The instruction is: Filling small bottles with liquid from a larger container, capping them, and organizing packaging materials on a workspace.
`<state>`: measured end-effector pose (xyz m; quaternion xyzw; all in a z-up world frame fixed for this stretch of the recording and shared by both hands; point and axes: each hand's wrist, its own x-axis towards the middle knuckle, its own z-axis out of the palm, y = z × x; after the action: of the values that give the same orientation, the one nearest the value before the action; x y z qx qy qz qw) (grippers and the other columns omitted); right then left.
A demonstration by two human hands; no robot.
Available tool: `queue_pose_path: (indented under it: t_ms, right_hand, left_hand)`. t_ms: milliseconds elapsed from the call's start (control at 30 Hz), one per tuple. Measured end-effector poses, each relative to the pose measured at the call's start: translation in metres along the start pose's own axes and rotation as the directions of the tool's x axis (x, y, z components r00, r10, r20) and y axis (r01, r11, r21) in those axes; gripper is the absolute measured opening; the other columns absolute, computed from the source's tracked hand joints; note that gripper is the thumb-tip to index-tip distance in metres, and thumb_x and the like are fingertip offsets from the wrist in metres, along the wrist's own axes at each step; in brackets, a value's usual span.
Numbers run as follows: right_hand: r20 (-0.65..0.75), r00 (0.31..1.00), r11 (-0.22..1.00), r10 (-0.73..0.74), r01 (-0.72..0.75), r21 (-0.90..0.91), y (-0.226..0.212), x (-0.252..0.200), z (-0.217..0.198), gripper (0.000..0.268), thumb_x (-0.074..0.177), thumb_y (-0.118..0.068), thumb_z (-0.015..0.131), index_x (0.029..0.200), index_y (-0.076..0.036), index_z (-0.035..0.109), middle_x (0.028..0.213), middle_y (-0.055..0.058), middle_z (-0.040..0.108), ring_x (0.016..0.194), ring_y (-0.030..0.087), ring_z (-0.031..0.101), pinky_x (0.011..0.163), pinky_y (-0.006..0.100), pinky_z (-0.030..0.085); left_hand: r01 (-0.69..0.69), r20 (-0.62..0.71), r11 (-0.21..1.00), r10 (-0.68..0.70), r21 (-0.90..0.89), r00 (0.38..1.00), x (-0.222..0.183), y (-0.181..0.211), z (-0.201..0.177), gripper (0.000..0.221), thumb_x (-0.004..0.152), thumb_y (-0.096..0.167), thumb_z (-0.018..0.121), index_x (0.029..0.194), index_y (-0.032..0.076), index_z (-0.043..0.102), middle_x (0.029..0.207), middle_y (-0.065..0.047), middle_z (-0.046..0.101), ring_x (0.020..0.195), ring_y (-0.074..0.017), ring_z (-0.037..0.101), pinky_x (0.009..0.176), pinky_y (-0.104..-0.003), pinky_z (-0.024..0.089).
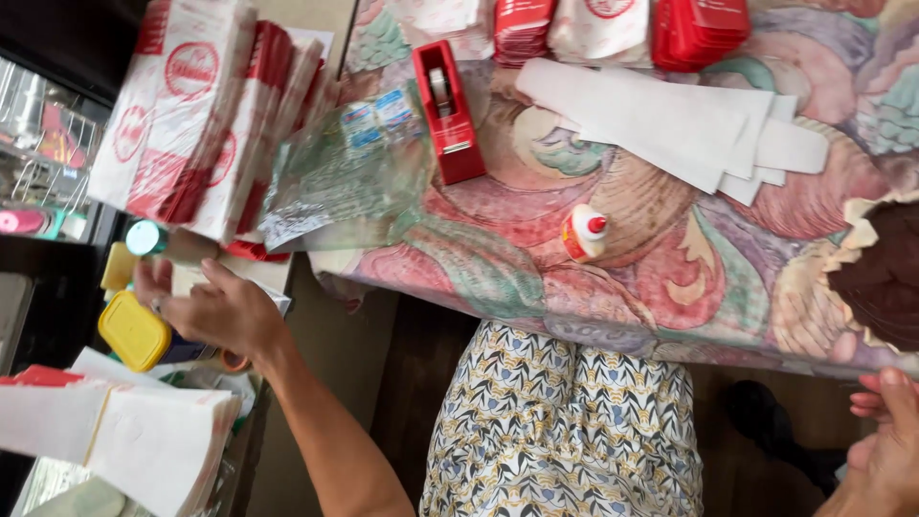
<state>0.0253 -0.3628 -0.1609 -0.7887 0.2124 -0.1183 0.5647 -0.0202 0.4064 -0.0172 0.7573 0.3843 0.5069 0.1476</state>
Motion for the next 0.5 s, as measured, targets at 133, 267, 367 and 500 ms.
queue_pose_path:
  t_ms: [133,267,367,500]
  right_hand:
    - [-0.373,0.919,0.978,0.128,-0.054,0.203,-0.012,-0.004,0.000,0.040,0.113,-0.033,0.094,0.109,-0.018,0.057,0.082,0.001,0.068,0.064,0.007,0.067,0.050,0.017,0.044]
    - [-0.306,0.934,0.975,-0.182,0.213,0.071,-0.113,-0.036,0.036,0.030,0.114,-0.003,0.081,0.125,-0.004,0.053,0.089,0.013,0.063,0.077,0.015,0.062,0.064,0.023,0.044]
    - [-0.135,0.847,0.844,-0.514,0.471,-0.255,-0.153,-0.031,0.042,0.063,0.103,0.008,0.082,0.159,0.006,0.054,0.115,0.018,0.058,0.101,0.022,0.059,0.087,0.031,0.050]
    - [0.024,0.732,0.638,-0.681,0.609,-0.471,-0.170,-0.003,0.047,0.061,0.105,-0.004,0.080,0.158,0.004,0.052,0.125,0.023,0.049,0.089,0.030,0.054,0.087,0.042,0.053]
  left_hand:
    - [-0.067,-0.016,0.905,0.066,-0.420,0.998,-0.036,0.146,-0.049,0.040,0.101,-0.021,0.063,0.134,-0.003,0.047,0.118,-0.023,0.057,0.079,-0.0241,0.049,0.060,-0.031,0.041]
    - [0.148,0.459,0.885,0.080,-0.441,0.885,-0.134,0.200,-0.057,0.019,0.103,0.014,0.069,0.120,0.009,0.059,0.094,-0.002,0.068,0.076,-0.0100,0.065,0.069,-0.022,0.048]
    - [0.201,0.682,0.727,0.459,-0.657,0.569,-0.191,0.272,-0.046,0.024,0.101,0.018,0.066,0.123,0.011,0.060,0.109,-0.004,0.070,0.091,-0.0165,0.068,0.078,-0.027,0.053]
    - [0.098,0.593,0.591,0.761,-0.801,0.262,-0.270,0.375,0.004,0.031,0.105,0.031,0.056,0.133,0.018,0.058,0.124,-0.011,0.062,0.087,-0.0392,0.072,0.044,-0.050,0.049]
